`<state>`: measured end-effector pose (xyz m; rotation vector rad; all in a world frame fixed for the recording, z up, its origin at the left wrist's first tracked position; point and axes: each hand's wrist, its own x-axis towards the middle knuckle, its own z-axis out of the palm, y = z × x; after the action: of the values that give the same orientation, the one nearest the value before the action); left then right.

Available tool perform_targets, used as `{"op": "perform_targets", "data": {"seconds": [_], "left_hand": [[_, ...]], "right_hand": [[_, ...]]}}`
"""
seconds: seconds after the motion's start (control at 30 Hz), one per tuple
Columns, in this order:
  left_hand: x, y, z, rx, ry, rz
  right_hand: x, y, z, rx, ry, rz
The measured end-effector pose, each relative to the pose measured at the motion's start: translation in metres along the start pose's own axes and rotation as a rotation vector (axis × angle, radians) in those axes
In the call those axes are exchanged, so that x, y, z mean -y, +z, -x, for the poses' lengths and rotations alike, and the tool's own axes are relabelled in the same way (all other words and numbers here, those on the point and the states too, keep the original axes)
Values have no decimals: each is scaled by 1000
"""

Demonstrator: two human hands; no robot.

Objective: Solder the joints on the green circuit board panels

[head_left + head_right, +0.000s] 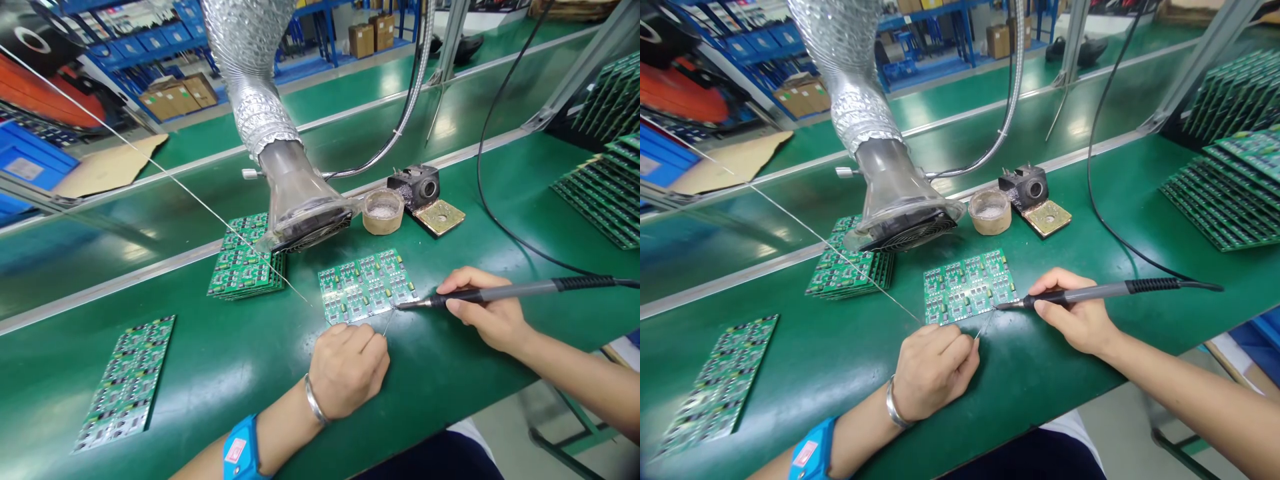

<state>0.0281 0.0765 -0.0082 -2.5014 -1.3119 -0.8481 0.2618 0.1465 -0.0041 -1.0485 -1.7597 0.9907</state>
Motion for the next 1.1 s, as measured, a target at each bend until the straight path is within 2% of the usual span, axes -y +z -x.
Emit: {"op": "perform_targets", "data": {"seconds": [0.2, 0.37, 0.57, 0.73, 1.1], "left_hand": [[-1, -2, 1, -4, -6, 3], [-8, -10, -3, 64, -45, 53], [-15, 1, -18, 37, -22, 59], [-14, 11, -24, 18, -12, 27], [-12, 16, -25, 31, 5, 35]], "right_hand": [[0, 1, 2, -50, 25, -137], [-9, -12, 9, -61, 114, -274], [-19, -25, 12, -105, 156, -237], [-14, -22, 8, -86, 120, -181], [-6, -20, 6, -104, 102, -79]]}}
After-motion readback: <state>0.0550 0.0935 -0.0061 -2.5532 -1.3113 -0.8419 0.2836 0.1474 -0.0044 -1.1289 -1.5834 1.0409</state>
